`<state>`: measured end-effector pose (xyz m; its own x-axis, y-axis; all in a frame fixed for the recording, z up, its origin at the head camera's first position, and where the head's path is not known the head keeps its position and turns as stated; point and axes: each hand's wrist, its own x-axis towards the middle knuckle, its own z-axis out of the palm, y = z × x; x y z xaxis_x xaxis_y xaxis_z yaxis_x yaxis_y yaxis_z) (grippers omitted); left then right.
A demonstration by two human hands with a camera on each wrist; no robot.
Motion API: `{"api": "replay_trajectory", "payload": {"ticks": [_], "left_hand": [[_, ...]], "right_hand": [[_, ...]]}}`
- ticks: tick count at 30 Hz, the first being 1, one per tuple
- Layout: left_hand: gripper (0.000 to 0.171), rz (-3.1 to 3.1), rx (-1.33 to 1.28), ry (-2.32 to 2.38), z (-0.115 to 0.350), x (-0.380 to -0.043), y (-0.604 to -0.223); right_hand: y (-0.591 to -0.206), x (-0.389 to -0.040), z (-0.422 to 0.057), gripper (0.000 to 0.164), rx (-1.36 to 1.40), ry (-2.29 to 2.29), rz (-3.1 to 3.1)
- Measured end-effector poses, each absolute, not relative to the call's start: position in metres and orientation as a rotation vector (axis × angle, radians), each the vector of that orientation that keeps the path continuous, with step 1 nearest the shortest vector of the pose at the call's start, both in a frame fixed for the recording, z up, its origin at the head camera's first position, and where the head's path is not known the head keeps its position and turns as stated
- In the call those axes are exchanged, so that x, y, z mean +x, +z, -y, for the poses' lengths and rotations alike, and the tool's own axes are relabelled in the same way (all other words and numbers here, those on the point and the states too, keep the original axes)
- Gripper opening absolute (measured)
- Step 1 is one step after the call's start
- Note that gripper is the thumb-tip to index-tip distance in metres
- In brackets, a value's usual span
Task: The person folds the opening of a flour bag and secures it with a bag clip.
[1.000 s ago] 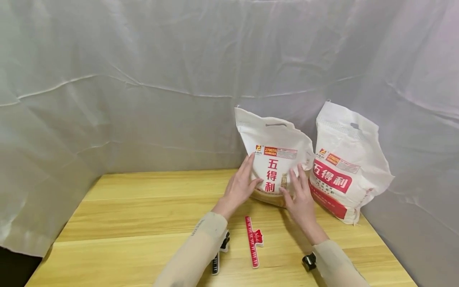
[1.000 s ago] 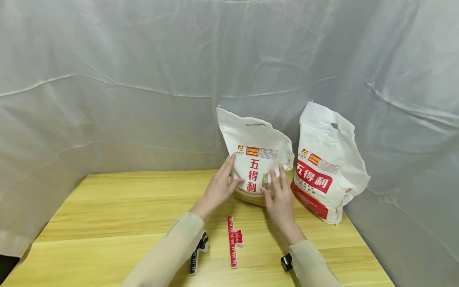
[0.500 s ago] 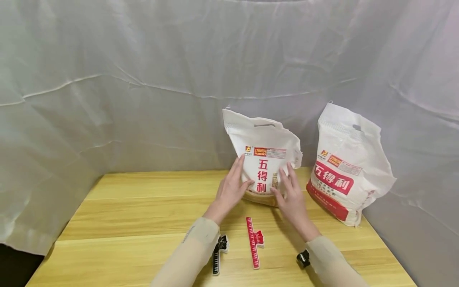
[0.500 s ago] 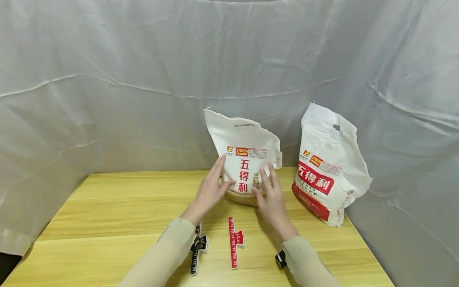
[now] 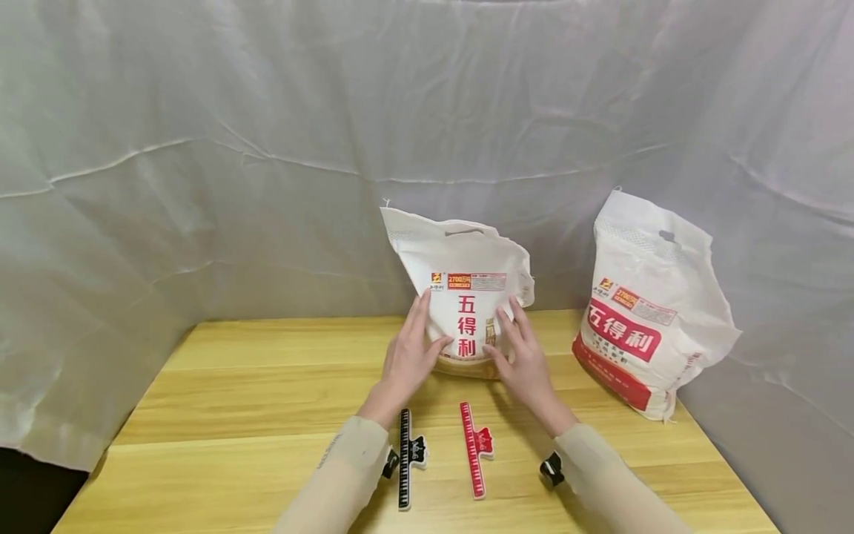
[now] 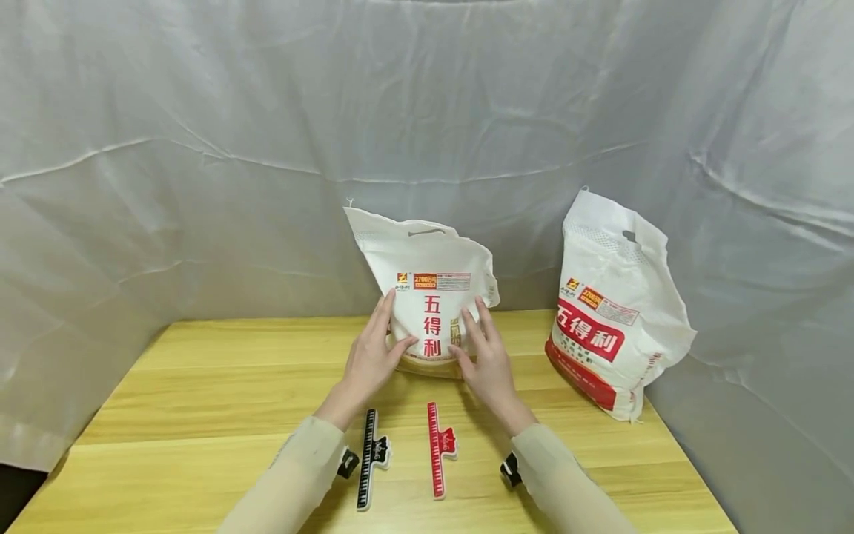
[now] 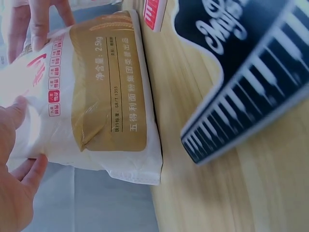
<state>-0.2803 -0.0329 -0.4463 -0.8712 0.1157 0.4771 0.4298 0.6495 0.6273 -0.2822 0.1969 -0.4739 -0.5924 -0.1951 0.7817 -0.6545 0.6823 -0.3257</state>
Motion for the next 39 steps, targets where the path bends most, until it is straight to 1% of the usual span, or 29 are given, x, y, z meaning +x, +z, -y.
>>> {"api": "replay_trajectory", "payload": {"ticks": [10, 20, 30, 39], "left_hand": [[0.100, 2.459, -0.360, -1.054, 0.056, -0.276, -0.447], [0.102, 2.450, -0.266, -1.055, 0.086, -0.271, -0.446], [0.104, 2.434, -0.160, -1.074, 0.116, -0.264, -0.443], [0.103, 2.425, -0.133, -1.098, 0.139, -0.263, -0.446]], "right_hand": [[-0.469, -0.291, -0.171, 0.078, 0.735, 0.859, 2.147], [-0.464, -0.299, -0.139, 0.081, 0.805, 0.890, 2.188], [-0.463, -0.307, -0.105, 0.081, 0.847, 0.917, 2.241], [-0.466, -0.312, -0.080, 0.080, 0.847, 0.928, 2.259]]}}
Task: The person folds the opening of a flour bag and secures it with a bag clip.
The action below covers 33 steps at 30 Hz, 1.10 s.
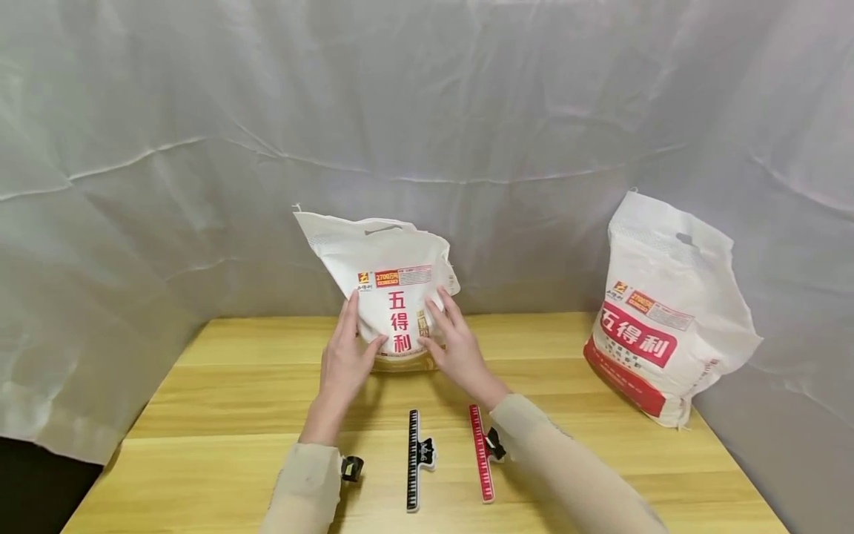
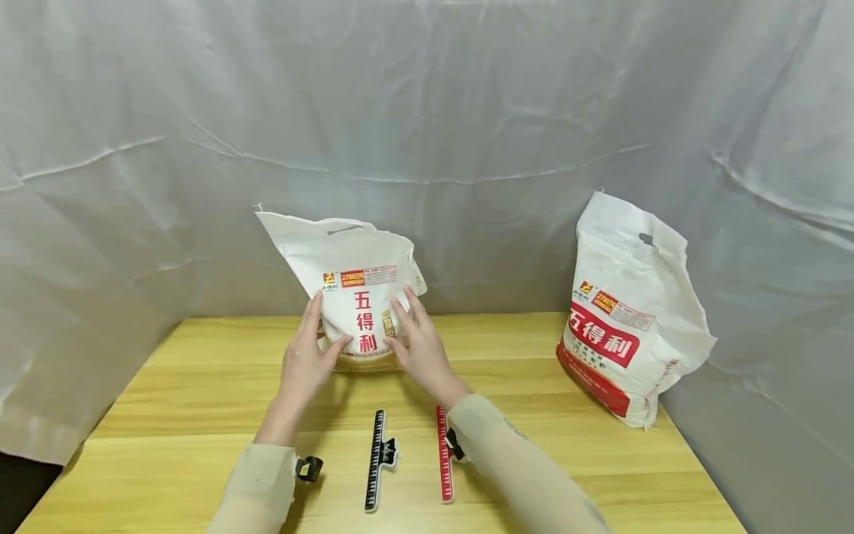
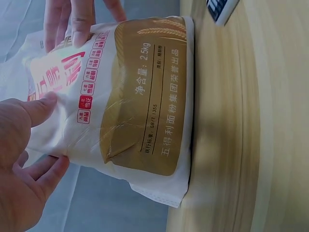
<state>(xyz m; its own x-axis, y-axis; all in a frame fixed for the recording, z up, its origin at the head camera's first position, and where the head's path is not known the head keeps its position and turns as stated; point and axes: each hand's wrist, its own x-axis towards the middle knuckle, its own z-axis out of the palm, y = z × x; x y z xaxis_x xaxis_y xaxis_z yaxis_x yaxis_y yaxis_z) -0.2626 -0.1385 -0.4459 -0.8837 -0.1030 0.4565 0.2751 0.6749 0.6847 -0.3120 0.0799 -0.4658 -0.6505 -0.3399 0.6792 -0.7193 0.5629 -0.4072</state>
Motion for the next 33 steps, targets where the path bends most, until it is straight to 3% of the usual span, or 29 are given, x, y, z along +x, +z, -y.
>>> {"api": "replay_trajectory", "payload": {"ticks": [33], "left_hand": [[0.101, 2.340, 0.042, -1.062, 0.223, -0.249, -0.449]], "right_hand": [[-0.466, -0.328, 0.018, 0.077, 0.946, 0.954, 2.287]]}}
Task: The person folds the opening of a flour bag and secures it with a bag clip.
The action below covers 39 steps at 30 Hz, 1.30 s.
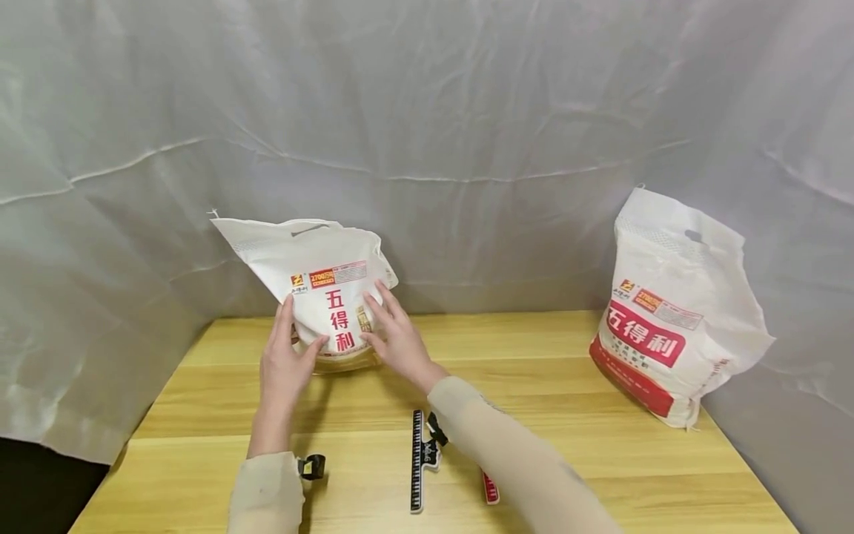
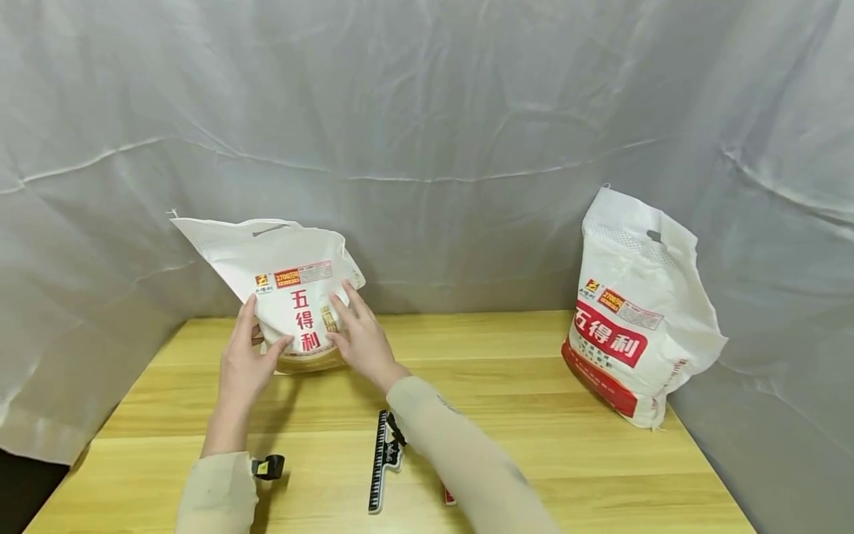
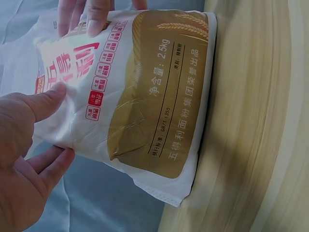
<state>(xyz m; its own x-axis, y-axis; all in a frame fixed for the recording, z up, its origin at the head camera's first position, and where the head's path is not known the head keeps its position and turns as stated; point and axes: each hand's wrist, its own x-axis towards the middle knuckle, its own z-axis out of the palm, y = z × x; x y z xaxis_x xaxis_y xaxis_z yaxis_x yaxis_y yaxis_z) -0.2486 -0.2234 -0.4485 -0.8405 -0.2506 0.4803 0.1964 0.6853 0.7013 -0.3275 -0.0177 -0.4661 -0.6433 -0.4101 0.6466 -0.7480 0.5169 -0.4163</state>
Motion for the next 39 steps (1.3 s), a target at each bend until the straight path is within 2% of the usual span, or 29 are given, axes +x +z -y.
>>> {"api": "replay_trajectory", "payload": {"ticks": [19, 28, 39], "left_hand": [[0.105, 2.351, 0.160, -1.143, 0.258, -0.238, -0.443], [0.105, 2.369, 0.171, -1.137, 0.262, -0.236, -0.440], [0.103, 2.326, 0.211, -1.147, 0.258, -0.233, -0.435]], "right_hand": [[-0.462, -0.323, 0.060, 0.078, 0.959, 0.935, 2.406], [-0.457, -0.320, 0.063, 0.080, 0.922, 1.004, 2.485], [-0.454, -0.307, 0.056, 0.071, 0.938, 1.256, 2.338]]}}
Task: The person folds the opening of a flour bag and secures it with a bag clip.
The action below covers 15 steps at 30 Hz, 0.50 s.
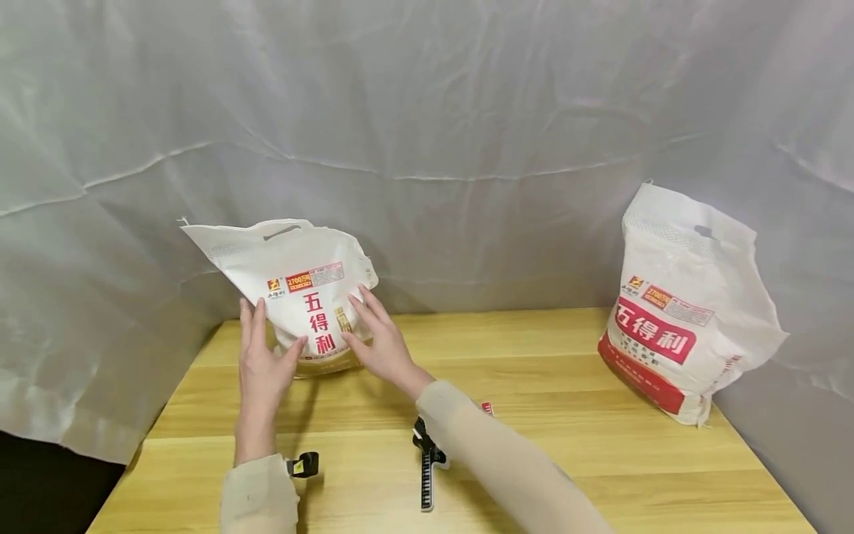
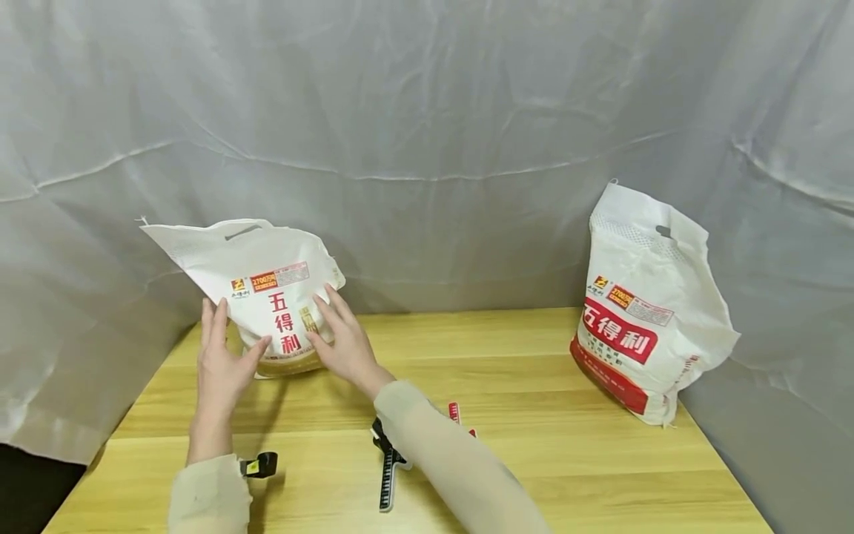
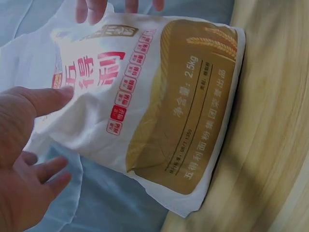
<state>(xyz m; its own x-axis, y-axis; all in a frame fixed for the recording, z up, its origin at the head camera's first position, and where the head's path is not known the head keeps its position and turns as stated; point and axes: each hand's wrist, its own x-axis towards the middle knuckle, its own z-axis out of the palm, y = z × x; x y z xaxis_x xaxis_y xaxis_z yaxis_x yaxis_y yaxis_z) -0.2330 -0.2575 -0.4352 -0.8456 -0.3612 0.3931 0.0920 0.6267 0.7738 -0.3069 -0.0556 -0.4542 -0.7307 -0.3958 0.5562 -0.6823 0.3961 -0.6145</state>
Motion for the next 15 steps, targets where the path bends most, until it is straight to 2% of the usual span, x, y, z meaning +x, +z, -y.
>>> {"api": "replay_trajectory", "payload": {"ticks": [8, 15], "left_hand": [[0.093, 2.054, 0.059, -1.001, 0.249, -0.238, -0.435], [0.091, 1.967, -0.020, -0.908, 0.245, -0.241, -0.426]], "right_hand": [[-0.453, -0.301, 0.047, 0.069, 0.931, 1.353, 2.229], [-0.443, -0.302, 0.040, 0.067, 0.920, 1.409, 2.093]]}}
